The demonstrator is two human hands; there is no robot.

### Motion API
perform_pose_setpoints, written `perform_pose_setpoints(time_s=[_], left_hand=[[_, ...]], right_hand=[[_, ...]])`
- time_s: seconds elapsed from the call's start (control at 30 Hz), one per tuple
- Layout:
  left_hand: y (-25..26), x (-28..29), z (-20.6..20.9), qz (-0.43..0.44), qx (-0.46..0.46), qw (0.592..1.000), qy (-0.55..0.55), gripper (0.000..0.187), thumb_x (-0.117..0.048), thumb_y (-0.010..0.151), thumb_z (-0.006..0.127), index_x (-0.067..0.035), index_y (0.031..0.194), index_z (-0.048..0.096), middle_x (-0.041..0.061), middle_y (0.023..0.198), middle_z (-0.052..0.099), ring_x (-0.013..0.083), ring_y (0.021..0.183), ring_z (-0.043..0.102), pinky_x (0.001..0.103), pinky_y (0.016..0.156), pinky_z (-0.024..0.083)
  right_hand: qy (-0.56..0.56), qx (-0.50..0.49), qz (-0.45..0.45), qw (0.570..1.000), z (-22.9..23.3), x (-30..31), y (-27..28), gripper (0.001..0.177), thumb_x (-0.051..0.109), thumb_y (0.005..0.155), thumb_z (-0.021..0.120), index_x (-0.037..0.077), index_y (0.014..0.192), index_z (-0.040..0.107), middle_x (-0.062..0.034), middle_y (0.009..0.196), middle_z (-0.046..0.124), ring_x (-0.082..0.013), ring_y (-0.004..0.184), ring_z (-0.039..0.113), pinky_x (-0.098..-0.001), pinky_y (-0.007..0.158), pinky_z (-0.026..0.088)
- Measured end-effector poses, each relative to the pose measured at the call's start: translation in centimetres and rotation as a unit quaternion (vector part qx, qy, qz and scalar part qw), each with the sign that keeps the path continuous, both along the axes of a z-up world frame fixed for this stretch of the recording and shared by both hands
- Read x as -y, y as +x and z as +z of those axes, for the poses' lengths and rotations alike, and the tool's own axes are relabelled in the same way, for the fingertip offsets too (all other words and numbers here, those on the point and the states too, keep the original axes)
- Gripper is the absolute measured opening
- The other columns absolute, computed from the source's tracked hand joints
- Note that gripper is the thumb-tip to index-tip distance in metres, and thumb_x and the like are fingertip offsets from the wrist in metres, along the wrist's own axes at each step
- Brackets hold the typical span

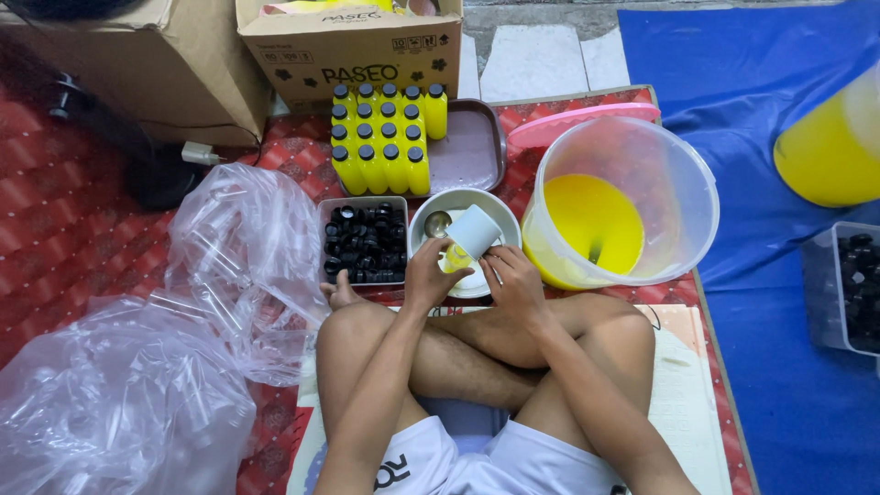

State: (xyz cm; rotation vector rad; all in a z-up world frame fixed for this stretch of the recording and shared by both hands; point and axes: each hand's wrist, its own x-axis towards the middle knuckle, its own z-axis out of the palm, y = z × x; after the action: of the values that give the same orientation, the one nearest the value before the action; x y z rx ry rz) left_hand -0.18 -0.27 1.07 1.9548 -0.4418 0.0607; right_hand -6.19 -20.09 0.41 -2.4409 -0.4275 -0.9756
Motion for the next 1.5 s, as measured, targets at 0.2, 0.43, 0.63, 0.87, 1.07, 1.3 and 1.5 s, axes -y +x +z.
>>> perform_pose_setpoints(time_s=[0.2,0.43,0.63,0.87,1.07,1.3,1.5], left_hand=[[0.0,0.1,-0.8,-0.004,-0.008,1.0,-0.016,0.06,-0.014,0.066,0.103,-0.001,0.116,0.073,0.016,0.108,0.074,0.0342,0.11,0.076,0.037,0.093,0.067],[0.3,0.1,-1.9,-0.015,0.015,0.999,-0.024,0.064,-0.018,0.065,0.104,0.0,0.117,0.072,0.016,0.11,0.073,0.0336,0.109,0.076,0.033,0.092,0.066],[0.4,0.2,-1.9,-0.025,0.028,0.999,-0.033,0.066,-0.02,0.064,0.105,0.0,0.118,0.073,0.017,0.111,0.073,0.0339,0.109,0.077,0.034,0.091,0.067],[0.4,0.1,-2.4,-0.016,0.041,0.999,-0.023,0.069,-0.023,0.064,0.106,0.001,0.119,0.073,0.017,0.109,0.073,0.0333,0.107,0.077,0.032,0.089,0.067],[0.8,0.0,-2.6,-0.018,0.045,0.999,-0.024,0.068,-0.023,0.063,0.105,0.002,0.117,0.072,0.018,0.108,0.072,0.0351,0.105,0.077,0.033,0.088,0.068],[0.8,0.2,-3.0,-0.012,0.044,0.999,-0.013,0.068,-0.024,0.062,0.106,0.0,0.117,0.073,0.016,0.108,0.073,0.0327,0.105,0.078,0.031,0.088,0.068],[0.8,0.1,-2.4,-0.015,0.036,0.999,-0.003,0.067,-0.025,0.063,0.105,-0.001,0.117,0.073,0.016,0.108,0.073,0.033,0.106,0.078,0.032,0.088,0.068]], right_hand=[[0.124,-0.081,0.027,0.989,0.9,-0.3,-0.4,0.013,0.014,0.103,0.077,0.006,0.093,0.081,-0.0083,0.093,0.078,-0.0297,0.091,0.077,-0.0329,0.077,0.063],[0.415,-0.218,-0.022,0.883,7.3,3.0,-1.0,0.024,0.025,0.11,0.07,0.011,0.098,0.084,-0.0092,0.09,0.083,-0.0166,0.081,0.076,-0.0306,0.073,0.063],[0.439,-0.172,-0.017,0.882,12.0,11.9,0.5,0.024,0.015,0.119,0.054,0.001,0.113,0.071,-0.0158,0.111,0.078,-0.0227,0.094,0.076,-0.0299,0.081,0.062],[-0.101,-0.399,-0.214,0.886,6.2,19.9,6.2,0.028,0.031,0.106,0.067,0.011,0.106,0.086,-0.0203,0.098,0.083,-0.0445,0.098,0.079,-0.0513,0.086,0.063],[-0.166,-0.51,-0.161,0.829,3.7,17.5,7.2,0.024,0.025,0.099,0.071,0.01,0.109,0.087,-0.0271,0.109,0.082,-0.0494,0.11,0.077,-0.0568,0.098,0.062],[-0.01,-0.434,-0.131,0.891,8.4,17.0,5.9,0.035,0.031,0.106,0.062,0.002,0.112,0.082,-0.0267,0.103,0.08,-0.0514,0.106,0.074,-0.0602,0.095,0.057],[0.334,-0.308,-0.134,0.881,7.6,17.9,3.6,0.024,0.021,0.112,0.063,0.003,0.101,0.075,-0.0139,0.084,0.075,-0.0231,0.075,0.076,-0.0331,0.074,0.063]])
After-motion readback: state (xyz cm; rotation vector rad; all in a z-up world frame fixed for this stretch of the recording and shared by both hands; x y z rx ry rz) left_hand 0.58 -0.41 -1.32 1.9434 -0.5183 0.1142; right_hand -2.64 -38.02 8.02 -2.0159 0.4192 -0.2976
